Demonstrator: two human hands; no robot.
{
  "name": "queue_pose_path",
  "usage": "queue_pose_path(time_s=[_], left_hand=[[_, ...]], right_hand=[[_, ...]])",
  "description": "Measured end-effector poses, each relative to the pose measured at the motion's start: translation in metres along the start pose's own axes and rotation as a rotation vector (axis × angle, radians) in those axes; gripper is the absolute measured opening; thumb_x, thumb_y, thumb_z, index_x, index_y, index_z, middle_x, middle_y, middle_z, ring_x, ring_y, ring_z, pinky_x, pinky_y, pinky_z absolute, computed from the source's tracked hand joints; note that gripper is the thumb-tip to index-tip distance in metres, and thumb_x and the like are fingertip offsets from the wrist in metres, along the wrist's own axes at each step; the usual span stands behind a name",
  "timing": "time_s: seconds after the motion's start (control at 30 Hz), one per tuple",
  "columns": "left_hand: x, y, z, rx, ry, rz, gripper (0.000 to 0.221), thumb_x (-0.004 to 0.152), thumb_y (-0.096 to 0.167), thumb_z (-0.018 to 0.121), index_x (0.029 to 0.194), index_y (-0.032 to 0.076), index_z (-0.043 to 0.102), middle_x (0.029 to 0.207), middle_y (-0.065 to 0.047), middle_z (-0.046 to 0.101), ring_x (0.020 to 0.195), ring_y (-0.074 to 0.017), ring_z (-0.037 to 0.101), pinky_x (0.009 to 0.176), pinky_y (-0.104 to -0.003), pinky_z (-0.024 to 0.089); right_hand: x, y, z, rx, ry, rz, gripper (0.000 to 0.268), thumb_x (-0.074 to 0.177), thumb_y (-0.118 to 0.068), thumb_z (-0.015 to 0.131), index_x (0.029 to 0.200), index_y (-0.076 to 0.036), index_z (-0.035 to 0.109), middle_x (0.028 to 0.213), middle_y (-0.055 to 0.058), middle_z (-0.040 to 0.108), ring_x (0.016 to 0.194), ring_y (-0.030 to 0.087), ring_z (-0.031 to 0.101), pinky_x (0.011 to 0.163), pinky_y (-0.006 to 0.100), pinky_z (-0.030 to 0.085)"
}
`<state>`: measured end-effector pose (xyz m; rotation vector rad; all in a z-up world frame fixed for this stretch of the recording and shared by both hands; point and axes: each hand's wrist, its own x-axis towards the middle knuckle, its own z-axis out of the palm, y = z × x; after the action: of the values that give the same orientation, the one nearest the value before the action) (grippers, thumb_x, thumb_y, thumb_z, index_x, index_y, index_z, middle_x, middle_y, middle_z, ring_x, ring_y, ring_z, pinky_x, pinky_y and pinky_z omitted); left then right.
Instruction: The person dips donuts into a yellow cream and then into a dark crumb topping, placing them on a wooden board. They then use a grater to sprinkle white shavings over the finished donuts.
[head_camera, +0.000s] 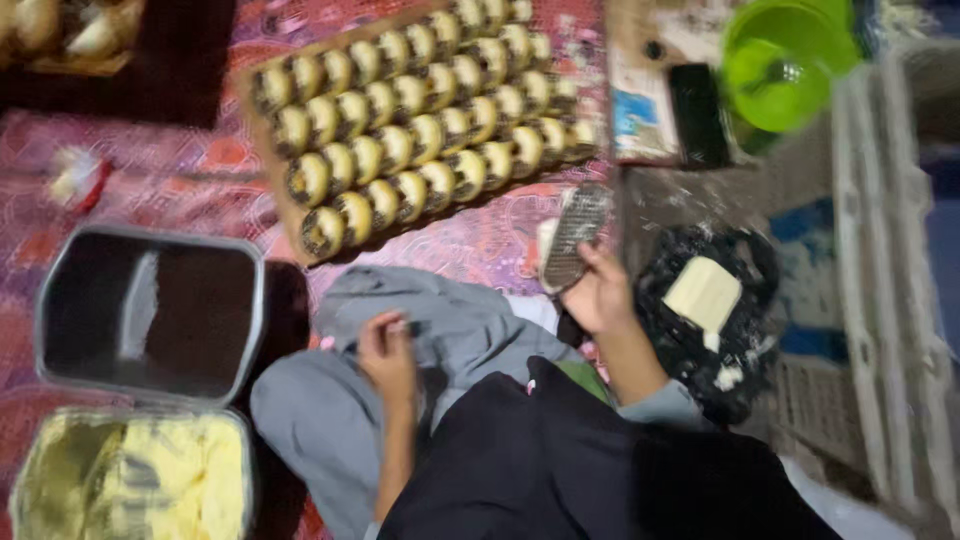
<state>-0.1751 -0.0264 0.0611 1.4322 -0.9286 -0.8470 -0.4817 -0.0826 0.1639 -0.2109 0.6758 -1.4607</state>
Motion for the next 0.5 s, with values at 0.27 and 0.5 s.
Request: queue_pose_path(time_s=[0.27, 0.5], left_hand=[[-0.032, 0.103, 0.071, 0.121, -0.282, 0.098, 0.120, 0.069, 0.007, 0.089, 0.153, 0.004, 0.004, 0.144, -0.022, 0.036, 0.128, -0.0319, 0.051, 0.094, -0.038, 0.054], [-0.036, 0.068, 0.028, -0.214, -0.209, 0.053, 0.093, 0.088, -0.014, 0.047, 0.165, 0.007, -0.001, 0.126, -0.023, 0.055, 0.107, -0.0270, 0.059, 0.091, -0.031, 0.052]], right_hand=[[0.039, 0.096, 0.014, -0.365, -0.393, 0.346, 0.023, 0.107, -0.007, 0.064, 0.123, -0.005, 0.048, 0.111, 0.013, 0.063, 0.097, 0.024, 0.067, 0.079, 0.039, 0.057], [0.065, 0.110, 0.026, -0.281, -0.356, 0.622, 0.039, 0.092, -0.002, 0.061, 0.129, -0.007, 0.052, 0.118, 0.014, 0.066, 0.106, 0.028, 0.070, 0.092, 0.048, 0.060]])
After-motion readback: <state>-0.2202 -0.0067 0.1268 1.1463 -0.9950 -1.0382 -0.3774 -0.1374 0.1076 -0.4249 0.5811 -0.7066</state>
